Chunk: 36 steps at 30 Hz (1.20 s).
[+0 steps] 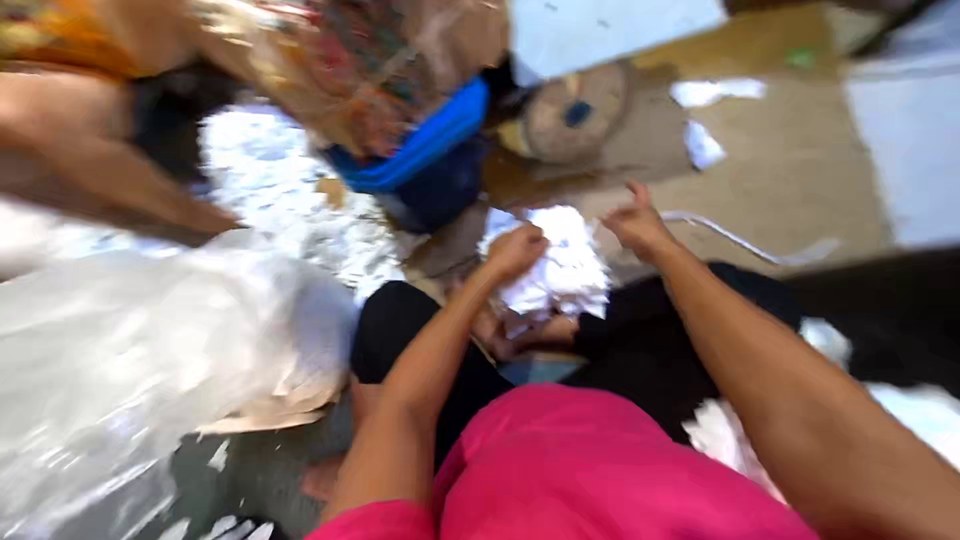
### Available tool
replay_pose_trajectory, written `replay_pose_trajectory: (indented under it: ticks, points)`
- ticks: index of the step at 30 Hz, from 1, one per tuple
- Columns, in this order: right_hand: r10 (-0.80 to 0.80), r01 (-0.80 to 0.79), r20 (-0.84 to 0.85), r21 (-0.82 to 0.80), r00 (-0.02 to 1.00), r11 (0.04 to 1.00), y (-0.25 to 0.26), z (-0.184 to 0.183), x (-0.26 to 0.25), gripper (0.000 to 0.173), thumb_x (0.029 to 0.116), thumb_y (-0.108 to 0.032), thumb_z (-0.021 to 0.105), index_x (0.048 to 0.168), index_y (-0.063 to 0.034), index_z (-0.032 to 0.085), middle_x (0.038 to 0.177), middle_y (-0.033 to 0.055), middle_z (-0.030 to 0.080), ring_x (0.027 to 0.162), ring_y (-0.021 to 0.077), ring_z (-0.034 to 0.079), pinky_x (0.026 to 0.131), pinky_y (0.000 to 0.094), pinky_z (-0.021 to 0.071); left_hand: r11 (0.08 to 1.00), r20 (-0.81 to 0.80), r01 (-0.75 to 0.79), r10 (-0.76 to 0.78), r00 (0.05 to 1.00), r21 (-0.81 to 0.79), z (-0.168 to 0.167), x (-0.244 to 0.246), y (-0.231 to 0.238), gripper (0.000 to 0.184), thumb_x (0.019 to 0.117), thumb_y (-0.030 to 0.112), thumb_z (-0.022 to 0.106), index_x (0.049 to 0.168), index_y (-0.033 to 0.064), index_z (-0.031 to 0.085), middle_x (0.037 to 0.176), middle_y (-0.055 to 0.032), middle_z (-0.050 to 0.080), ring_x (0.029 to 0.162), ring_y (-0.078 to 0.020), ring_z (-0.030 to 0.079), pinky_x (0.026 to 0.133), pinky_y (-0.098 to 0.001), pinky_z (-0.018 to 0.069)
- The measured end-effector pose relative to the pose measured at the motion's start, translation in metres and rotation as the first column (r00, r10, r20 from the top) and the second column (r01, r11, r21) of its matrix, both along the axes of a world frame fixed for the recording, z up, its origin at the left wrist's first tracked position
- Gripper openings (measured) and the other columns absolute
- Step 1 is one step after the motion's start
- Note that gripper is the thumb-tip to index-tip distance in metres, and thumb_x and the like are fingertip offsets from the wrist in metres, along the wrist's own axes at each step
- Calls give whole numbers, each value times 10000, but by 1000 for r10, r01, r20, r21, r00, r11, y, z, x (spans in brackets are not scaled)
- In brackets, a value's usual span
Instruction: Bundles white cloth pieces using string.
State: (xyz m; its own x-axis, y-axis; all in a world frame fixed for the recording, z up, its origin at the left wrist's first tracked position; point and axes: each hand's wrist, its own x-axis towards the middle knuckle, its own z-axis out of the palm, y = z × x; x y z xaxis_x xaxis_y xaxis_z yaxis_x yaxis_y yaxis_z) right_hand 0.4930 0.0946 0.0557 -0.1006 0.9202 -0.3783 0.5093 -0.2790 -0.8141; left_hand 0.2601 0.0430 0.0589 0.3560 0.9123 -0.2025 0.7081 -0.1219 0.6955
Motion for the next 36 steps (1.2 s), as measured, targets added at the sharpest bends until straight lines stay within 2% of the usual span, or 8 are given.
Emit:
replay_pose_trajectory:
  ticks: [3,7,13,15,17,25,29,36]
  points:
    - [401,-424,196,95,895,901,8,13,21,334,966,-147,709,1256,17,688,1248,291,648,1170,450,622,1021,653,467,999,-6,26,-25,1000,38,-11,-4,8,336,1056,215,513,1034,-66,696,1103,-242,665,1079,-388,652,938,-611,496]
    - [637,-690,402,-16,658,724,0,29,23,165,991,-176,684,1025,-51,787,1091,181,733,1089,382,676,975,663,478,999,17,0,-1,1000,50,-15,-8,7,351,1049,242,532,954,-60,684,996,-221,651,985,-373,650,887,-605,498]
    - [557,-628,296,271,776,730,0,33,9,151,945,-170,695,936,-61,799,1642,178,366,1572,456,92,1183,723,53,997,23,-8,7,1000,76,-18,-10,6,347,1046,244,537,957,-55,689,978,-218,645,970,-382,650,852,-610,497]
    - [488,-488,79,286,869,824,-7,35,-4,172,981,-90,594,938,24,716,1503,138,551,1506,261,361,1236,494,258,997,37,-14,11,999,76,-20,-10,5,347,1045,247,538,952,-51,687,977,-216,642,966,-380,649,845,-610,496]
    - [322,-279,-320,172,891,945,-11,27,-19,193,1031,-47,468,924,3,621,1066,58,735,1019,90,667,937,316,523,995,53,-36,32,998,92,-22,-9,5,338,1040,246,542,934,-42,686,963,-205,643,948,-371,648,822,-605,496]
    - [-218,173,-720,-137,658,975,-24,-8,-50,109,1069,-98,474,1031,-61,569,654,-53,517,504,33,476,488,200,442,970,120,-80,53,991,231,-42,-21,-11,425,1018,326,523,927,-44,711,992,-221,687,983,-377,671,894,-600,508]
    - [-110,152,-566,28,817,988,-22,-17,-33,147,1031,-69,546,1005,61,610,668,-16,479,518,39,411,504,206,383,963,198,28,-83,977,267,-41,-34,-10,429,986,299,519,858,-74,689,901,-213,667,909,-346,658,858,-541,520]
    - [309,-255,-124,327,943,910,-42,-2,-20,224,1015,-39,570,1100,134,685,1045,256,704,1000,288,676,951,435,513,977,173,91,-125,977,190,8,-18,2,356,997,235,565,924,-90,691,938,-229,676,909,-341,665,853,-560,524]
